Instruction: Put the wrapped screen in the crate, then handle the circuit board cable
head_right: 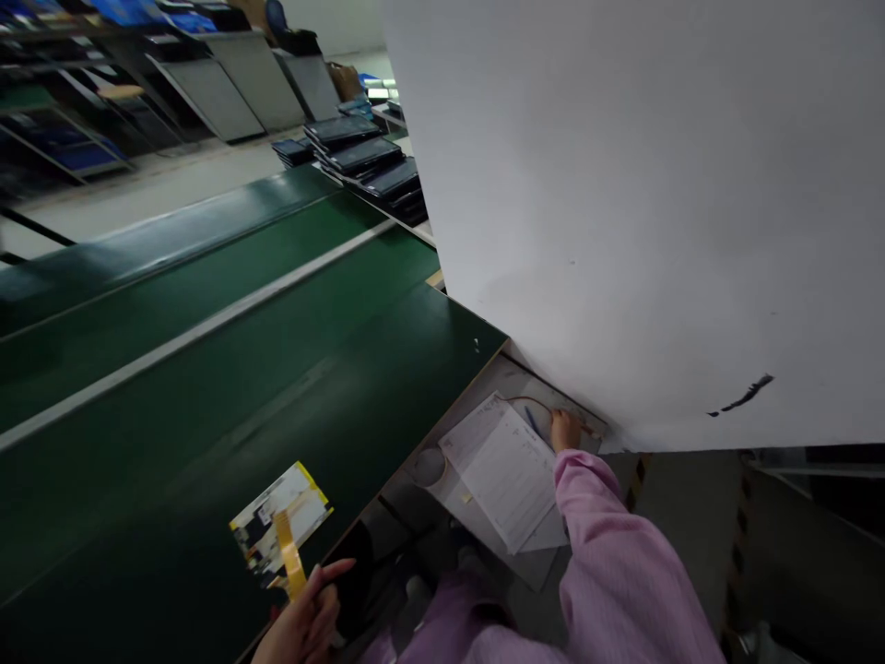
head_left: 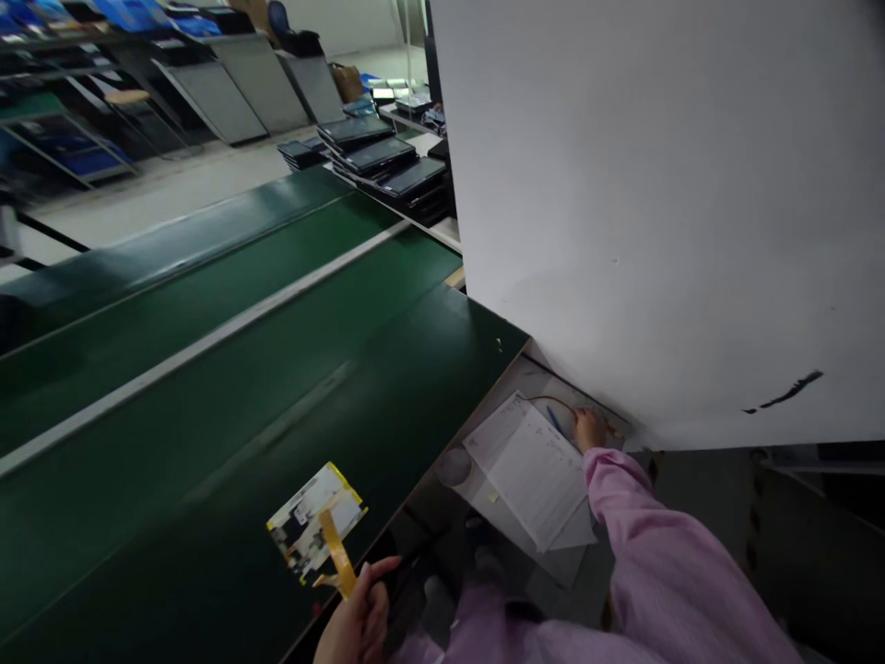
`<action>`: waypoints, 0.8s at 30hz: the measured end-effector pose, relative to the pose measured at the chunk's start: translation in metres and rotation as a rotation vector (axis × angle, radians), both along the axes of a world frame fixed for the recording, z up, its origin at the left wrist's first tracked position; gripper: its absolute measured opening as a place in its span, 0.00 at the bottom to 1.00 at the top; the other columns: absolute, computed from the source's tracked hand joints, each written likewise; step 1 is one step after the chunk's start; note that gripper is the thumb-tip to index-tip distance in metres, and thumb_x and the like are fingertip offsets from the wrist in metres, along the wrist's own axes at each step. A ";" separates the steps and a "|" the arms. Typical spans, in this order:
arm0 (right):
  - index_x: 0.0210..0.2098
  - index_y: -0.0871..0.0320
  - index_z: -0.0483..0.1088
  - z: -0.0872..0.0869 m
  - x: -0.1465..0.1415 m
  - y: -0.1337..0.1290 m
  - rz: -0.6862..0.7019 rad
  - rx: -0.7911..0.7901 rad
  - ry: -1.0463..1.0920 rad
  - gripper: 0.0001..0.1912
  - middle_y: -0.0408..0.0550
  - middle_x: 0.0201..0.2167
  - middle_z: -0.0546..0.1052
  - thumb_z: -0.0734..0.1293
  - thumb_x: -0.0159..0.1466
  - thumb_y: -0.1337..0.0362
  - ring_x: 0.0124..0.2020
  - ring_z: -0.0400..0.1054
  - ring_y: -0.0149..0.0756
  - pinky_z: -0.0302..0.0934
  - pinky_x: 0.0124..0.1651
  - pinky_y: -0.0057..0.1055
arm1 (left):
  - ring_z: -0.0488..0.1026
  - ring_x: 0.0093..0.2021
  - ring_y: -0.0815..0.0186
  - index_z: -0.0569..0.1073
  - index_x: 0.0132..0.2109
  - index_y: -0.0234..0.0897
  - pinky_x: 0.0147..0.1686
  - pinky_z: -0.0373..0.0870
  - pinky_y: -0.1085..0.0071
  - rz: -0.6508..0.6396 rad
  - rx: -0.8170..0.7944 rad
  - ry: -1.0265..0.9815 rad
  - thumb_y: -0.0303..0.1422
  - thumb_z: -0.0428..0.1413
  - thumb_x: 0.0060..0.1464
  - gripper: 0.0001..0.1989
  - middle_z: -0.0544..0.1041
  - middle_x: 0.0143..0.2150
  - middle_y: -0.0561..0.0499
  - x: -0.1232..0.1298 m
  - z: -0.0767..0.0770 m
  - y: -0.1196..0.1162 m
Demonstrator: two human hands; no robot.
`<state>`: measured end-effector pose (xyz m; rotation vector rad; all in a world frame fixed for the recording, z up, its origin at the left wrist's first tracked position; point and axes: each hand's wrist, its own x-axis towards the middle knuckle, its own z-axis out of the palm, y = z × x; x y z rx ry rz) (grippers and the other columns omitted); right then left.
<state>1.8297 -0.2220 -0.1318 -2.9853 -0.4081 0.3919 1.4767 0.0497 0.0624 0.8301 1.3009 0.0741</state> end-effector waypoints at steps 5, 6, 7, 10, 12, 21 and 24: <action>0.45 0.60 0.70 -0.004 -0.006 0.022 0.040 0.041 -0.008 0.11 0.50 0.47 0.73 0.64 0.67 0.60 0.49 0.68 0.41 0.63 0.52 0.45 | 0.45 0.10 0.80 0.75 0.33 0.32 0.10 0.41 0.81 0.008 -0.020 0.024 0.58 0.67 0.27 0.35 0.56 0.11 0.62 -0.003 -0.001 -0.001; 0.43 0.60 0.70 -0.005 -0.007 0.028 0.045 0.046 0.007 0.11 0.49 0.45 0.74 0.64 0.67 0.60 0.48 0.68 0.40 0.64 0.51 0.44 | 0.46 0.10 0.80 0.75 0.33 0.33 0.10 0.41 0.81 0.005 -0.020 0.022 0.58 0.67 0.27 0.34 0.56 0.11 0.62 -0.003 -0.002 -0.001; 0.42 0.60 0.71 -0.006 -0.008 0.034 0.042 0.048 0.021 0.10 0.49 0.44 0.74 0.65 0.66 0.60 0.46 0.69 0.40 0.64 0.50 0.44 | 0.46 0.10 0.79 0.75 0.33 0.33 0.10 0.42 0.81 0.003 -0.020 0.017 0.58 0.67 0.28 0.34 0.56 0.11 0.62 -0.003 -0.003 -0.001; 0.41 0.61 0.71 -0.005 -0.007 0.045 0.014 0.060 0.048 0.10 0.48 0.43 0.74 0.66 0.66 0.59 0.44 0.69 0.39 0.66 0.48 0.42 | 0.46 0.10 0.79 0.75 0.34 0.33 0.10 0.42 0.81 0.002 -0.036 0.012 0.59 0.67 0.27 0.35 0.56 0.11 0.62 -0.003 -0.004 -0.001; 0.42 0.61 0.70 -0.001 -0.006 0.048 0.003 0.084 0.061 0.11 0.48 0.42 0.74 0.65 0.66 0.59 0.44 0.70 0.39 0.66 0.47 0.42 | 0.46 0.10 0.79 0.75 0.33 0.33 0.10 0.42 0.81 0.018 -0.041 0.011 0.58 0.68 0.26 0.34 0.56 0.11 0.62 -0.002 -0.003 0.000; 0.47 0.61 0.69 0.008 -0.020 0.056 -0.056 0.069 0.241 0.15 0.51 0.46 0.74 0.67 0.65 0.58 0.44 0.70 0.39 0.67 0.46 0.42 | 0.45 0.11 0.79 0.75 0.32 0.32 0.11 0.40 0.79 0.060 -0.039 0.010 0.56 0.68 0.29 0.32 0.56 0.12 0.62 -0.015 0.002 0.007; 0.46 0.61 0.69 0.005 -0.015 0.058 -0.065 0.057 0.319 0.14 0.50 0.43 0.74 0.67 0.65 0.58 0.41 0.71 0.38 0.68 0.44 0.41 | 0.45 0.11 0.80 0.75 0.31 0.33 0.11 0.39 0.80 0.075 -0.037 0.019 0.56 0.68 0.26 0.32 0.55 0.11 0.62 -0.015 0.005 0.006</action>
